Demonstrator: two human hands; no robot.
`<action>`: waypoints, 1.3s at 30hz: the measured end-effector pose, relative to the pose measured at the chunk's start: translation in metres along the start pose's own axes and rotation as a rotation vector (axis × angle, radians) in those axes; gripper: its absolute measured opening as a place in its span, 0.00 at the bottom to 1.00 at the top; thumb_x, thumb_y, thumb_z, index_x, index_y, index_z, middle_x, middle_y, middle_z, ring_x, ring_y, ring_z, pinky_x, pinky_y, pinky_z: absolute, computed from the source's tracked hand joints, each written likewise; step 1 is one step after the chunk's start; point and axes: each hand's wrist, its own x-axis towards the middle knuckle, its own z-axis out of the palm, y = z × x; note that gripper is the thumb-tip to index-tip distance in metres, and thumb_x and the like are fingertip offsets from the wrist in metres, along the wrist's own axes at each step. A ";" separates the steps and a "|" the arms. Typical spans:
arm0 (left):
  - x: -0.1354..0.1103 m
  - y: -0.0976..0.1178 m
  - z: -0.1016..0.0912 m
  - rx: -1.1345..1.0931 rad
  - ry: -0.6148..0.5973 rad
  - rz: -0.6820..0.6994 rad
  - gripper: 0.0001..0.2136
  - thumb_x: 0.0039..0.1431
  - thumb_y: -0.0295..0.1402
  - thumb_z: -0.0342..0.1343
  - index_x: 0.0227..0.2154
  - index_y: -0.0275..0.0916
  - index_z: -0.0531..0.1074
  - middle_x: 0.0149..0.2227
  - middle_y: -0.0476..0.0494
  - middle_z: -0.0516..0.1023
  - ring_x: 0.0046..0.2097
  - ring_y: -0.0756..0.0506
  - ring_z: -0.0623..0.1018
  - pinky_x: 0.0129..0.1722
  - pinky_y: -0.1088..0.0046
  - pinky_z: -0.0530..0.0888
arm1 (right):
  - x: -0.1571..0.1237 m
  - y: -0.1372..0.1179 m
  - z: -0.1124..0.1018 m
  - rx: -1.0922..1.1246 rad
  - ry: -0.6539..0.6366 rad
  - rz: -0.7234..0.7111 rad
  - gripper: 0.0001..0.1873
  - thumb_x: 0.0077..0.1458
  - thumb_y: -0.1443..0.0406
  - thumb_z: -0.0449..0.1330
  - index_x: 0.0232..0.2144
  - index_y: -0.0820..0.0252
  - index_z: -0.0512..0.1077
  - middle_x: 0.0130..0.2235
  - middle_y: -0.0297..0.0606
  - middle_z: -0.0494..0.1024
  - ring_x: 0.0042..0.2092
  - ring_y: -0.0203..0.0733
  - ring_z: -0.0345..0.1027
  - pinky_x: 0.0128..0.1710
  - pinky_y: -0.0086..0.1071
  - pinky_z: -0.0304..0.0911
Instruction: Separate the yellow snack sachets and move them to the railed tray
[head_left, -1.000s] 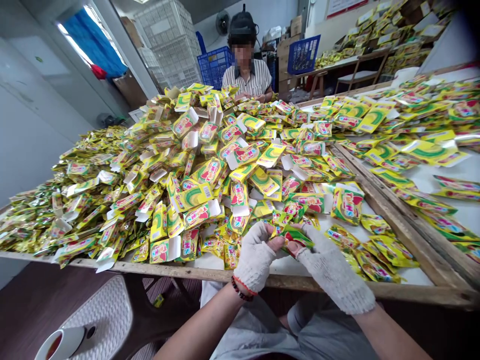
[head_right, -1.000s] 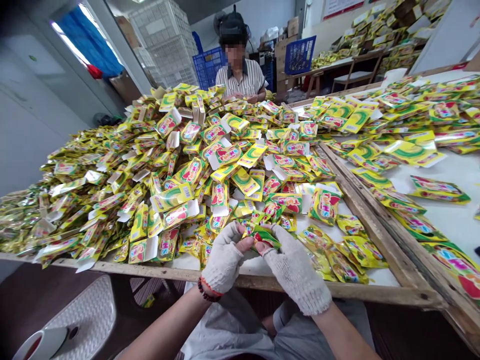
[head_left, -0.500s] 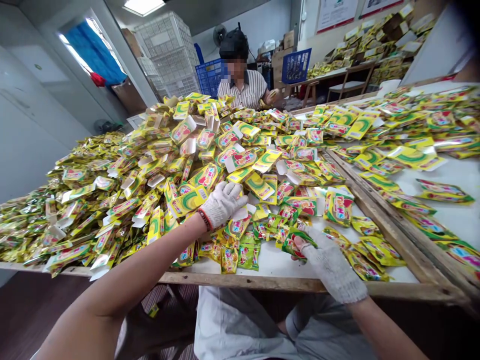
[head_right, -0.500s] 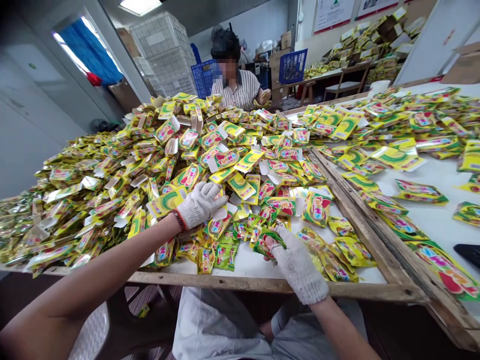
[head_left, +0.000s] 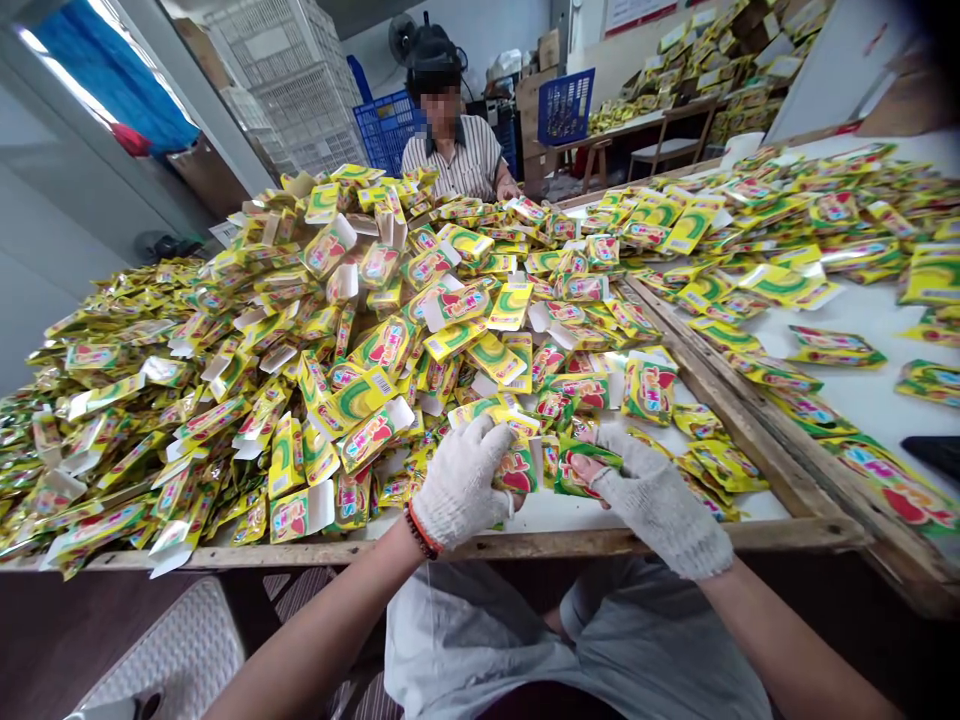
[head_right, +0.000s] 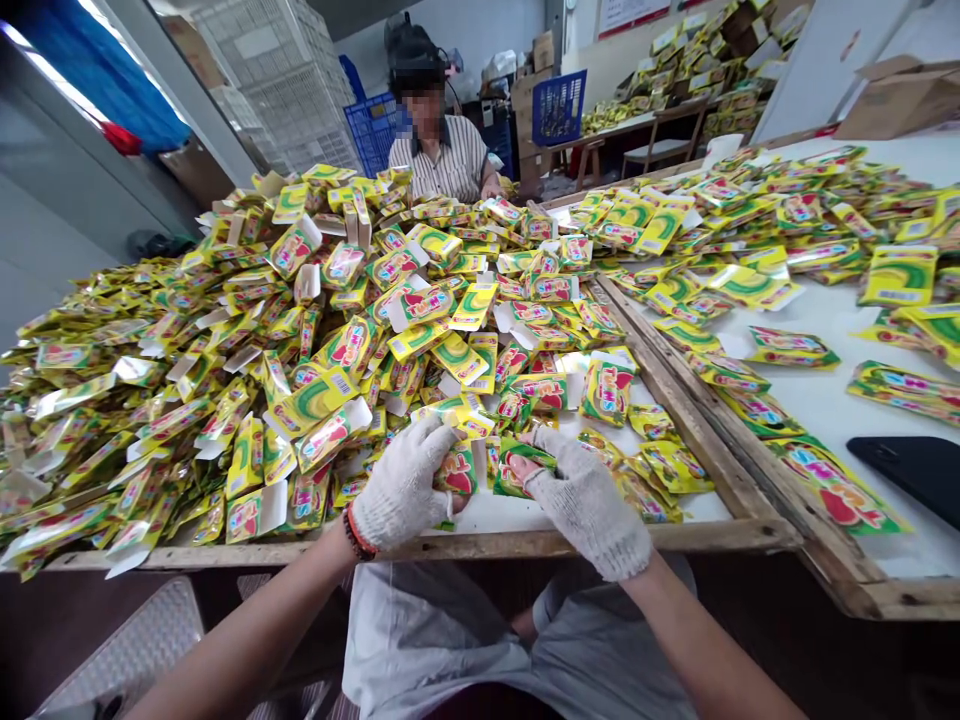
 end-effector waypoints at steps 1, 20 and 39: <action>0.000 0.001 0.000 -0.015 -0.004 0.003 0.28 0.43 0.39 0.62 0.49 0.39 0.65 0.48 0.38 0.68 0.47 0.37 0.71 0.44 0.60 0.71 | 0.001 0.002 -0.002 -0.044 -0.033 -0.018 0.16 0.52 0.57 0.59 0.41 0.57 0.75 0.42 0.43 0.80 0.45 0.51 0.73 0.47 0.44 0.68; -0.004 0.023 0.030 -0.160 0.163 -0.097 0.26 0.46 0.37 0.61 0.49 0.40 0.64 0.47 0.41 0.68 0.48 0.39 0.70 0.48 0.62 0.71 | -0.005 -0.009 0.019 -0.395 0.095 -0.293 0.14 0.62 0.62 0.50 0.43 0.61 0.73 0.40 0.45 0.79 0.41 0.46 0.73 0.41 0.36 0.67; -0.007 0.029 0.020 -0.013 0.103 -0.018 0.28 0.47 0.33 0.60 0.54 0.42 0.64 0.48 0.37 0.67 0.50 0.35 0.69 0.48 0.56 0.69 | -0.013 -0.022 0.007 0.236 -0.588 0.194 0.15 0.57 0.56 0.54 0.34 0.61 0.72 0.12 0.27 0.67 0.14 0.33 0.58 0.16 0.25 0.53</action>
